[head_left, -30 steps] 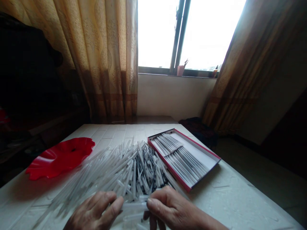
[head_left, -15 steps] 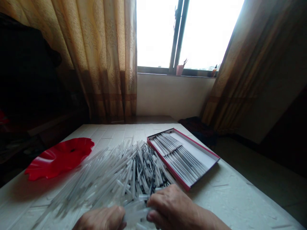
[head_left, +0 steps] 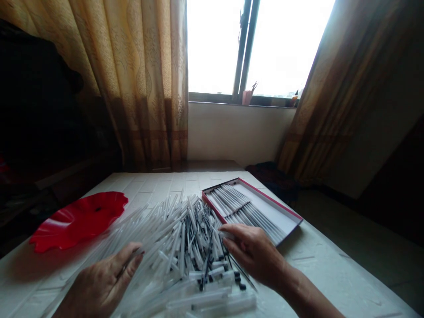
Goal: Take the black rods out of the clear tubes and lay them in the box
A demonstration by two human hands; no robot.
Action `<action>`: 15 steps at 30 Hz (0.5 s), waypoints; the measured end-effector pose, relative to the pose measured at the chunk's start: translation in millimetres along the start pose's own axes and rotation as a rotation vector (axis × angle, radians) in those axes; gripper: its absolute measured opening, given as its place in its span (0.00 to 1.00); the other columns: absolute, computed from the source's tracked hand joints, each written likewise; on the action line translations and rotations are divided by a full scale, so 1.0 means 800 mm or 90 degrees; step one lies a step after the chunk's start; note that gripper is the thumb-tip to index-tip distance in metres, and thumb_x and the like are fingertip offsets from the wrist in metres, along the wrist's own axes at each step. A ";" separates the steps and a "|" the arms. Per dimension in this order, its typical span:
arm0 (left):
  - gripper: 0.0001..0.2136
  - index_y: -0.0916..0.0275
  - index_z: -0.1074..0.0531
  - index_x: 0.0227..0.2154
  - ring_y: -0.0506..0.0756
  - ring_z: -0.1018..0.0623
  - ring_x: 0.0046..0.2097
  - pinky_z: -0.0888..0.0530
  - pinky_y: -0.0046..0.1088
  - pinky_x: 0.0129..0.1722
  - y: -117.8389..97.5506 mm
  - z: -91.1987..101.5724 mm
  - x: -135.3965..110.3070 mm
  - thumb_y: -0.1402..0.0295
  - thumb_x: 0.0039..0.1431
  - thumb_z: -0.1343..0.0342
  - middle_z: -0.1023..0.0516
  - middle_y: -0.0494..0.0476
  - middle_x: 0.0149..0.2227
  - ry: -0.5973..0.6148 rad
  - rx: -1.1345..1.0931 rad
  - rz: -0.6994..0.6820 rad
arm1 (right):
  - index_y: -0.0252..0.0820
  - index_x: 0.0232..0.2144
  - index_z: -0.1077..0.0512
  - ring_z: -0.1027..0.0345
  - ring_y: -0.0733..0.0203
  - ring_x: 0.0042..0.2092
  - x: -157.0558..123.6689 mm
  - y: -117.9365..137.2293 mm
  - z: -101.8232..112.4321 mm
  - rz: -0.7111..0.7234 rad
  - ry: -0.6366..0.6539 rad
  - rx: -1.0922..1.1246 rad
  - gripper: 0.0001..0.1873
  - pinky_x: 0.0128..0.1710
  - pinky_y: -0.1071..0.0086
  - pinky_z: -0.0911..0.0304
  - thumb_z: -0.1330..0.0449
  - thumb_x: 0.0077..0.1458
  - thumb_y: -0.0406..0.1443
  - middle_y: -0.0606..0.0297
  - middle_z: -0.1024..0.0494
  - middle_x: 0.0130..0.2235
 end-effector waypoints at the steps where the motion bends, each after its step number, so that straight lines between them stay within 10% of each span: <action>1: 0.19 0.54 0.24 0.46 0.57 0.14 0.39 0.19 0.25 0.34 0.004 0.001 0.003 0.55 0.70 0.59 0.14 0.53 0.40 0.024 0.023 0.007 | 0.42 0.41 0.23 0.24 0.58 0.32 -0.001 -0.002 -0.009 -0.010 0.006 -0.010 0.11 0.32 0.66 0.33 0.44 0.59 0.35 0.60 0.17 0.34; 9: 0.20 0.58 0.23 0.49 0.63 0.17 0.48 0.19 0.36 0.42 0.054 -0.012 0.000 0.59 0.65 0.57 0.17 0.59 0.48 0.200 0.159 0.118 | 0.42 0.36 0.24 0.23 0.55 0.31 -0.017 0.016 -0.078 0.005 0.120 -0.149 0.08 0.29 0.67 0.39 0.44 0.58 0.33 0.61 0.18 0.31; 15: 0.20 0.58 0.25 0.53 0.63 0.17 0.47 0.19 0.37 0.41 0.059 -0.027 -0.014 0.60 0.63 0.55 0.18 0.61 0.50 0.156 0.131 0.096 | 0.42 0.38 0.24 0.22 0.55 0.32 -0.016 0.011 -0.075 0.004 0.066 -0.145 0.09 0.30 0.68 0.38 0.42 0.57 0.33 0.61 0.17 0.31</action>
Point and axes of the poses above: each hand's wrist, its own x-axis towards the middle knuckle, its own z-axis out of the back of the hand, y = z × x, the point moved 4 cm from there along x, towards the middle knuckle
